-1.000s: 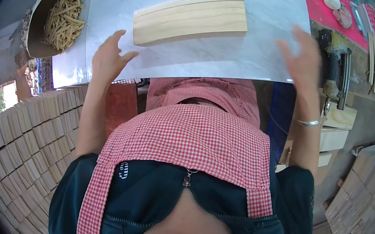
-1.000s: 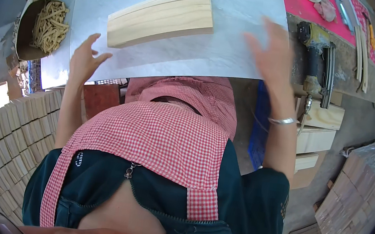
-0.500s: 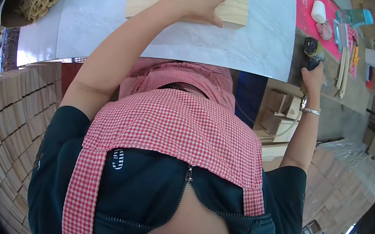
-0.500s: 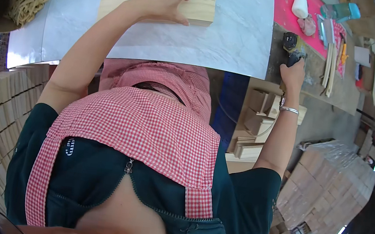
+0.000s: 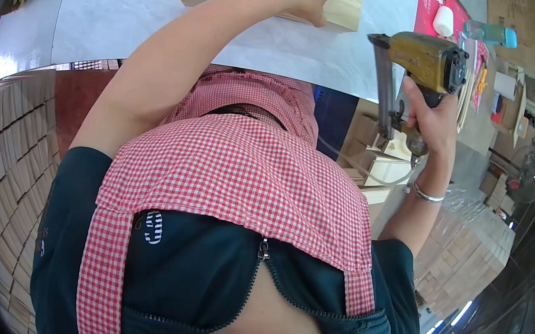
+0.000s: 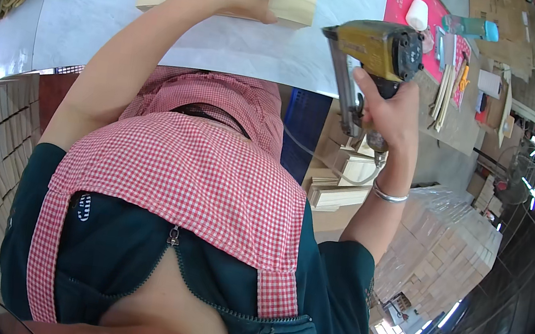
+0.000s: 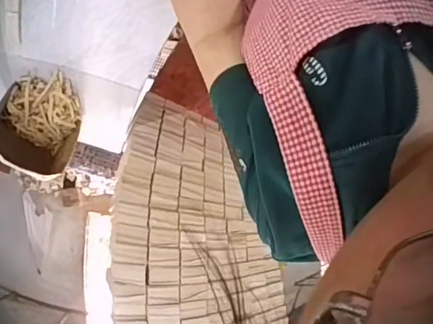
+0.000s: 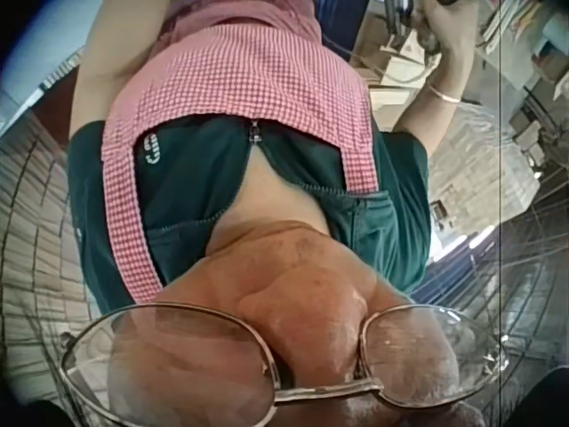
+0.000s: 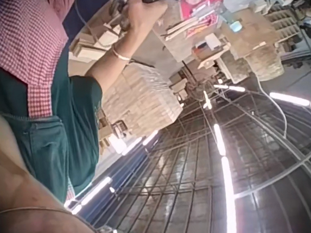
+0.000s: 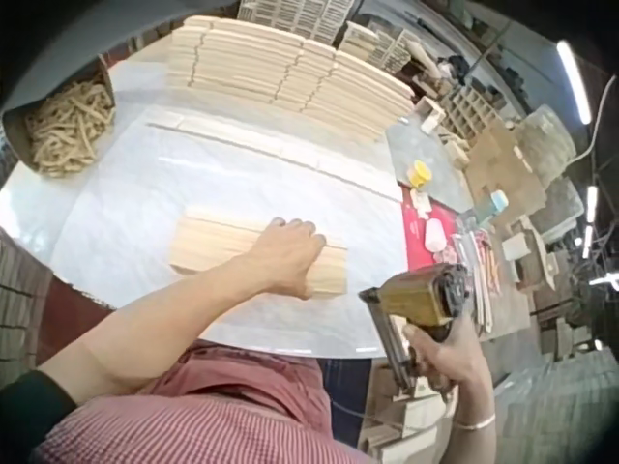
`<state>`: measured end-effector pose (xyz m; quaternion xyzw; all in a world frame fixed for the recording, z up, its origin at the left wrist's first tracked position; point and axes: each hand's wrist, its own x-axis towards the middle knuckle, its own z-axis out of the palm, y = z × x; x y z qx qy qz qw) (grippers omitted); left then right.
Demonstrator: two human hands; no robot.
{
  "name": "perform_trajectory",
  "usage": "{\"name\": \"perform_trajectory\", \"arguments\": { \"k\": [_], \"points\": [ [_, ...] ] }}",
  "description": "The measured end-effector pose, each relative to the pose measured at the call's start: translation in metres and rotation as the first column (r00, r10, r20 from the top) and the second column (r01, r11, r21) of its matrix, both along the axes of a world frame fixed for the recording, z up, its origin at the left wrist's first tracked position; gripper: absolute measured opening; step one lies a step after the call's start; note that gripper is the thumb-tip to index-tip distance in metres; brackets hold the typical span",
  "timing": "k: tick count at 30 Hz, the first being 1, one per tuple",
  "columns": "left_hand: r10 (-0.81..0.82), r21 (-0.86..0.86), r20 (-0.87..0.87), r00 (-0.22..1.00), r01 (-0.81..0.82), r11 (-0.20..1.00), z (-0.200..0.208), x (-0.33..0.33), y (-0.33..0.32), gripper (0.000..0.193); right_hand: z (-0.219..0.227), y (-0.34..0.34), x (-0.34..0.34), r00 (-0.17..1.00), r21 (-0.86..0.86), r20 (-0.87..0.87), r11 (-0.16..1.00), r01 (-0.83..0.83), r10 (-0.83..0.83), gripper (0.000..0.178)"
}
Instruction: Assemble wooden boxes by applying glue to joints and securing them with a pneumatic nailer.
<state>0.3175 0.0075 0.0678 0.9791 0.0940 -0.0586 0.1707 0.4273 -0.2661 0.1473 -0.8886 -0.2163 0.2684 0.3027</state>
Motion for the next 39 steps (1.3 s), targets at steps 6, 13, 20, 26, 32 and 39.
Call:
{"name": "perform_trajectory", "arguments": {
  "k": [6,13,20,26,32,39],
  "points": [
    [0.002,-0.043,-0.036,0.999,-0.004,0.999,-0.009,-0.001,-0.006,0.043,-0.008,0.015,-0.014,0.996,0.032,-0.042,0.997,-0.074,0.075,0.032],
    [0.045,-0.033,0.033,0.998,-0.044,0.998,-0.003,0.009,-0.018,0.041,-0.001,0.013,-0.009,0.995,0.027,-0.059,0.997,-0.075,0.077,0.032],
    [-0.019,-0.059,-0.099,0.995,0.013,0.998,0.030,0.042,-0.019,0.055,0.012,0.003,0.020,0.997,-0.002,-0.070,0.999,-0.036,0.036,0.032],
    [0.000,-0.174,-0.135,0.991,-0.024,0.984,-0.004,-0.066,0.049,0.068,-0.004,0.011,-0.016,0.998,0.032,-0.025,0.998,-0.054,0.055,0.031],
    [0.113,-0.126,-0.063,0.992,-0.121,0.985,-0.040,-0.137,0.070,0.049,-0.013,0.027,-0.056,0.993,0.061,-0.012,0.992,-0.114,0.115,0.030],
    [0.179,-0.142,0.049,0.983,-0.171,0.975,-0.029,-0.104,0.034,0.041,0.000,0.036,-0.045,0.985,0.006,-0.033,0.985,-0.170,0.170,0.030]
  ]
}}
